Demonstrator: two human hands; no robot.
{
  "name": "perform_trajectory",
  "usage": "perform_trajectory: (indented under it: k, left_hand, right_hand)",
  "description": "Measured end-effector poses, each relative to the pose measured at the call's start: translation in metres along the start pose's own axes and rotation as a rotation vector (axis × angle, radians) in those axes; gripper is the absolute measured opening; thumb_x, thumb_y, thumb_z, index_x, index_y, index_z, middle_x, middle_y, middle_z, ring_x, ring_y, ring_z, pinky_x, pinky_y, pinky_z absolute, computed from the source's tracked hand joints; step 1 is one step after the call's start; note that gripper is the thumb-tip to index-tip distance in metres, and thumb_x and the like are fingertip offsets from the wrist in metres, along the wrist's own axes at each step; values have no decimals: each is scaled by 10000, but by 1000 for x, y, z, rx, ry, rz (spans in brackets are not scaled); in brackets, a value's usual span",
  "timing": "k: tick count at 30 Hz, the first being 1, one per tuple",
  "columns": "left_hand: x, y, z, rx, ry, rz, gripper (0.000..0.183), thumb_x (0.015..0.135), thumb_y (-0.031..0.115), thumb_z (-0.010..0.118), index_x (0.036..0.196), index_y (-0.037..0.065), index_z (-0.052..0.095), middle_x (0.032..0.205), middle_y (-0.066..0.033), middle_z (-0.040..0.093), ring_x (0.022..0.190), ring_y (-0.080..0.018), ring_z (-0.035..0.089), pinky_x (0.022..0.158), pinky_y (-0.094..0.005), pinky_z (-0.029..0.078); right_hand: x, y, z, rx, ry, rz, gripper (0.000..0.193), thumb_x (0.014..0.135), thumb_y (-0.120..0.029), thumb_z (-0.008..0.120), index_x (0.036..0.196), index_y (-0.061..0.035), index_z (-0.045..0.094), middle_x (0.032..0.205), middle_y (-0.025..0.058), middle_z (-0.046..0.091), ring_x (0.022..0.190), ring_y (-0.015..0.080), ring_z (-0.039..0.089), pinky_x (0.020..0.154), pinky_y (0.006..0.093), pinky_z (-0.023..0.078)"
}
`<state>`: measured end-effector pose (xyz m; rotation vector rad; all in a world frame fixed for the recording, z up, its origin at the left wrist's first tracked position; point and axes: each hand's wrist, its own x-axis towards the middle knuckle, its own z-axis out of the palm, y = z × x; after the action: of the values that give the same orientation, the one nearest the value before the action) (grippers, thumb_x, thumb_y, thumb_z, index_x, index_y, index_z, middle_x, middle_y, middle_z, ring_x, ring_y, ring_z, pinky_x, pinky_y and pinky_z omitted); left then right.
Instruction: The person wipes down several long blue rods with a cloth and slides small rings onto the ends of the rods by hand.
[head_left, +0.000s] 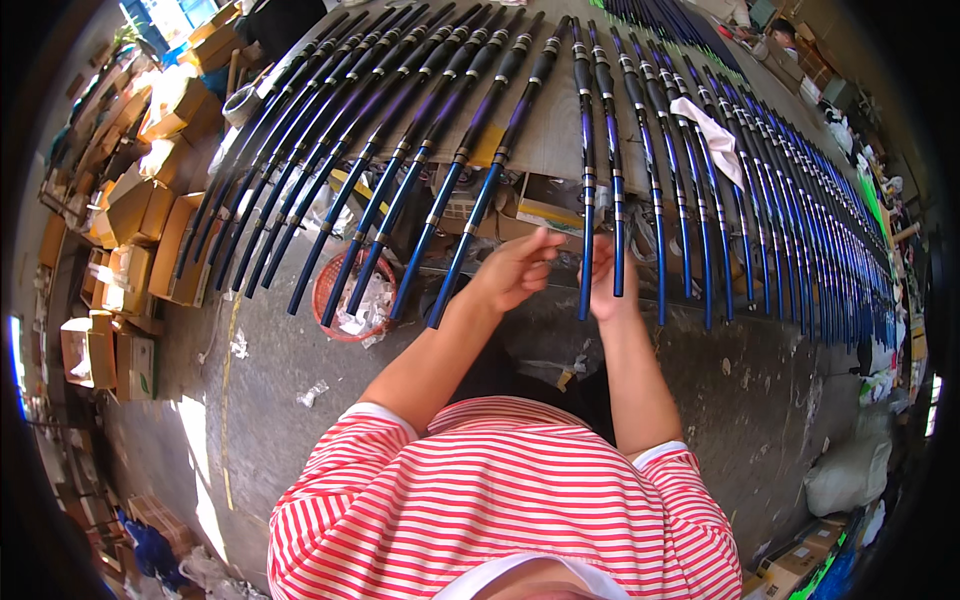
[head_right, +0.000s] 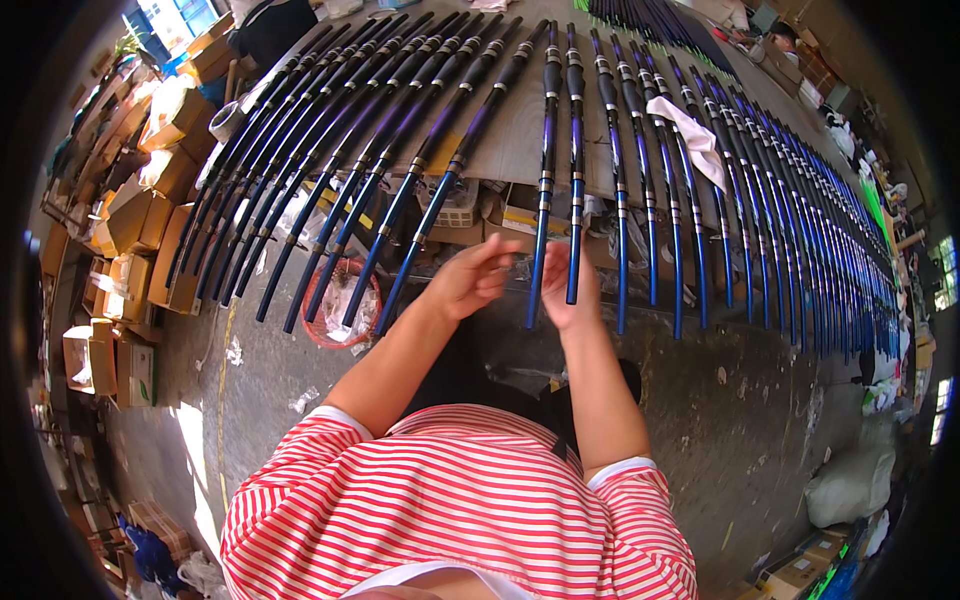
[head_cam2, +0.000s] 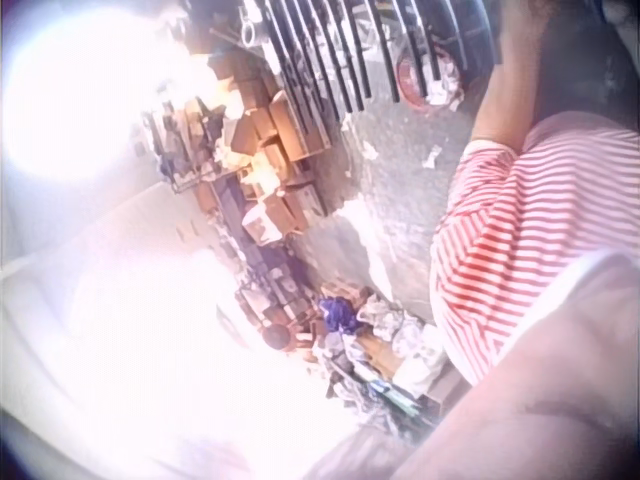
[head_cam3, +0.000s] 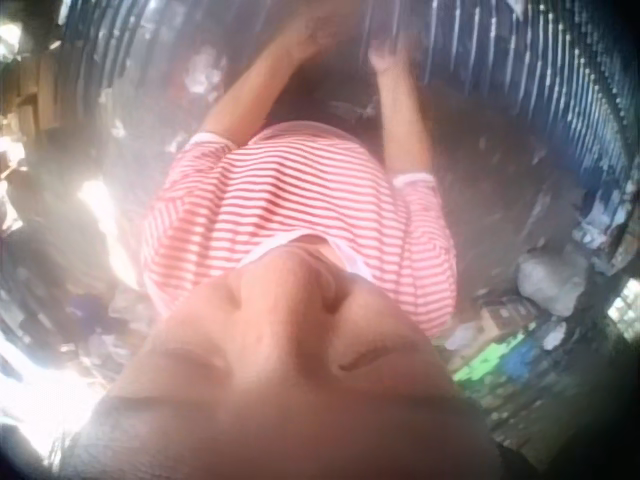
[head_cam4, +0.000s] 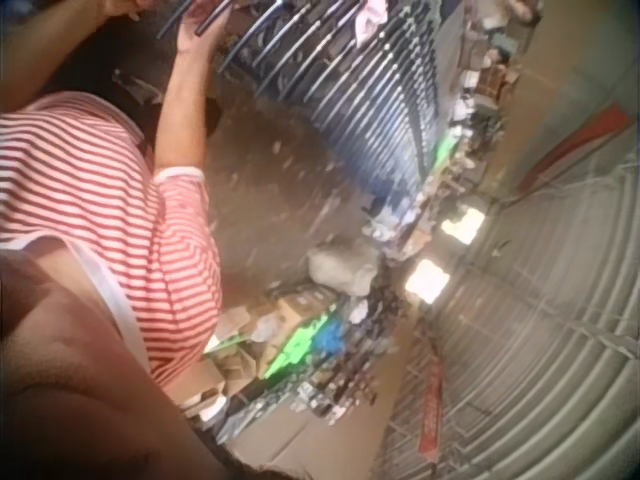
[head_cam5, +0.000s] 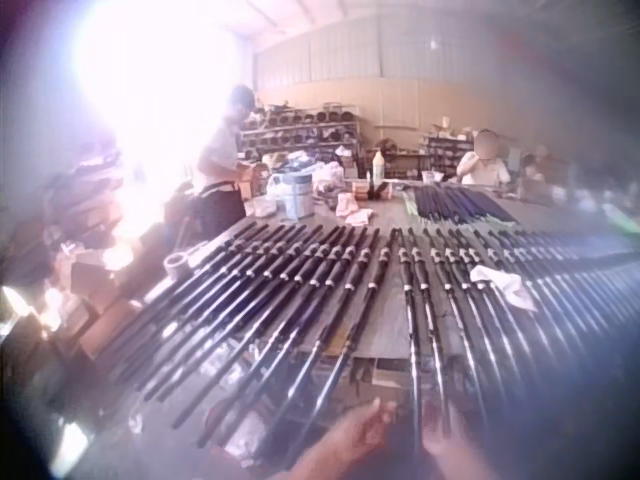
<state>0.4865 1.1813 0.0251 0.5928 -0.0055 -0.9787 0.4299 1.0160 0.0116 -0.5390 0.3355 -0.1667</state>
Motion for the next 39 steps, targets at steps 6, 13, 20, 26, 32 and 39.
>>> perform_trajectory:
  k: [6,13,20,26,32,39]
  left_hand:
    - [-78,36,-94,-350,1,157,349,888,333,423,737,54,570,557,13,467,336,-43,296,294,-172,201]
    - [-76,65,-45,-166,-66,226,347,894,285,406,1076,1,488,726,-37,572,348,-49,340,331,-150,297]
    - [-27,42,-2,-87,-182,162,311,868,167,451,1161,62,451,727,-48,592,355,-18,304,321,-139,248]
    - [-46,39,-30,-74,49,82,337,868,287,472,1110,54,492,771,-27,562,409,-37,294,351,-154,224]
    - [-125,73,-112,-359,27,231,267,850,300,499,793,44,550,623,10,462,394,-44,300,349,-175,233]
    - [-153,115,-101,-52,168,244,396,845,380,486,871,-12,537,703,-73,548,458,-97,466,362,-167,364]
  right_hand:
    - [-19,88,42,-303,-325,363,334,828,-344,530,862,-16,586,756,94,631,659,180,621,572,275,508]
    - [-15,97,92,31,-533,230,268,837,-175,535,1098,-115,531,827,56,610,728,144,595,700,285,491]
    - [2,46,54,135,-451,170,402,855,-233,509,1231,-136,403,828,14,609,639,72,582,540,179,482]
    - [7,55,36,192,-294,216,387,859,-329,476,1174,-104,458,769,53,630,617,117,608,530,210,504]
    - [-3,134,61,-339,-434,420,309,795,-317,587,864,-17,598,680,83,614,572,163,611,510,245,502]
    - [-14,176,151,-256,-470,333,232,798,-224,595,845,3,603,740,104,629,616,182,623,570,286,524]
